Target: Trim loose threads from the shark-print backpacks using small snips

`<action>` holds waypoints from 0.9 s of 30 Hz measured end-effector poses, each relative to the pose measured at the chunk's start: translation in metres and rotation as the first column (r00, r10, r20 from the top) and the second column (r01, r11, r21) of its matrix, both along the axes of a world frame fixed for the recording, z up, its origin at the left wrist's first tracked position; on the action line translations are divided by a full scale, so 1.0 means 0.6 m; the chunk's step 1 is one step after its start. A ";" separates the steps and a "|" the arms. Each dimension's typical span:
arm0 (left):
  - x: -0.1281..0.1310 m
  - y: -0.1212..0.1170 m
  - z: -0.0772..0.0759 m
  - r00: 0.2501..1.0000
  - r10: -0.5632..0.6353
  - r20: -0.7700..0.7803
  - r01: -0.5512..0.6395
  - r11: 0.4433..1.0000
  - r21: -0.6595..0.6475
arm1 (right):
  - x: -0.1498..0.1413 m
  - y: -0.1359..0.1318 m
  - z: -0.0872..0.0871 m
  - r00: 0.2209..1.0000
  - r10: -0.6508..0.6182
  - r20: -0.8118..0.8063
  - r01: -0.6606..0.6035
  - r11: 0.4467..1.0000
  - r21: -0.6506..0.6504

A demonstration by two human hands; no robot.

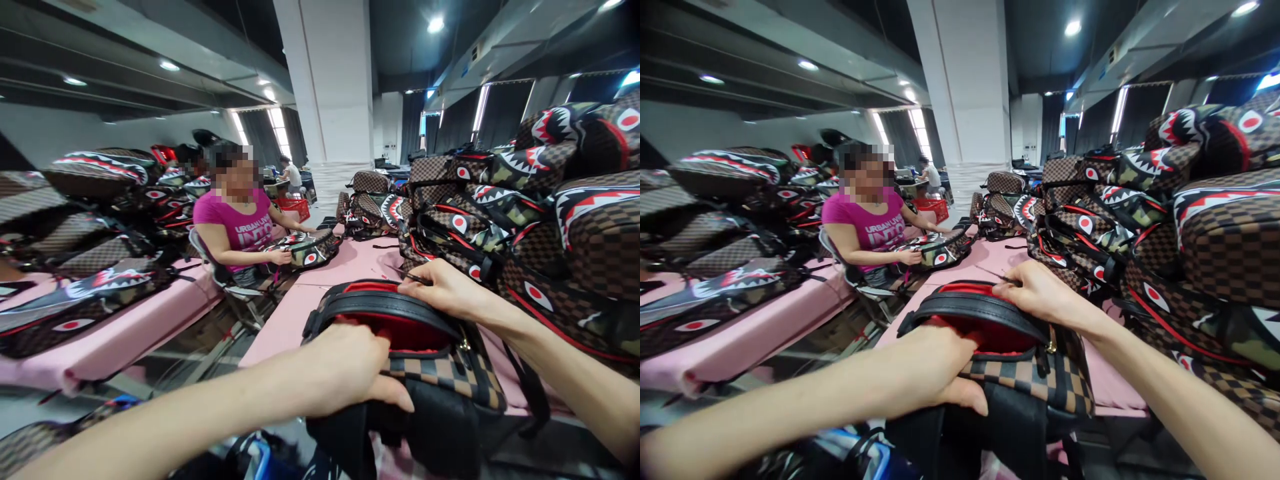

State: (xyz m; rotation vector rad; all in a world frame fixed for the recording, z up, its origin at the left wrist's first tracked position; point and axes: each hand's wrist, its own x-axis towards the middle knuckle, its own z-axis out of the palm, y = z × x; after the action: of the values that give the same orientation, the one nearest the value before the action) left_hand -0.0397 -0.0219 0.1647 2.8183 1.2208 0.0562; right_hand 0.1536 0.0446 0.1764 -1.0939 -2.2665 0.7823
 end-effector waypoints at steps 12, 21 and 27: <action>-0.002 0.007 0.039 0.987 -0.145 -0.072 0.116 0.943 -0.313 | 0.000 0.014 -0.011 0.998 0.012 -0.065 -0.018 0.995 -0.098; 0.006 0.005 0.023 0.978 -0.030 0.205 0.057 0.990 -0.126 | 0.009 0.017 -0.011 0.986 0.043 -0.160 -0.059 0.994 -0.096; 0.007 -0.012 -0.018 0.888 -0.202 0.414 0.095 0.960 0.263 | 0.010 0.024 -0.018 0.981 0.003 -0.192 -0.016 0.998 -0.066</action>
State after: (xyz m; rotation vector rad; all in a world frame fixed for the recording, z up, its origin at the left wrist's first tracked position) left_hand -0.0353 -0.0289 0.1540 2.8460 0.9408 0.8319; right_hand 0.1594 0.0591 0.1654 -0.9928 -2.0989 0.9317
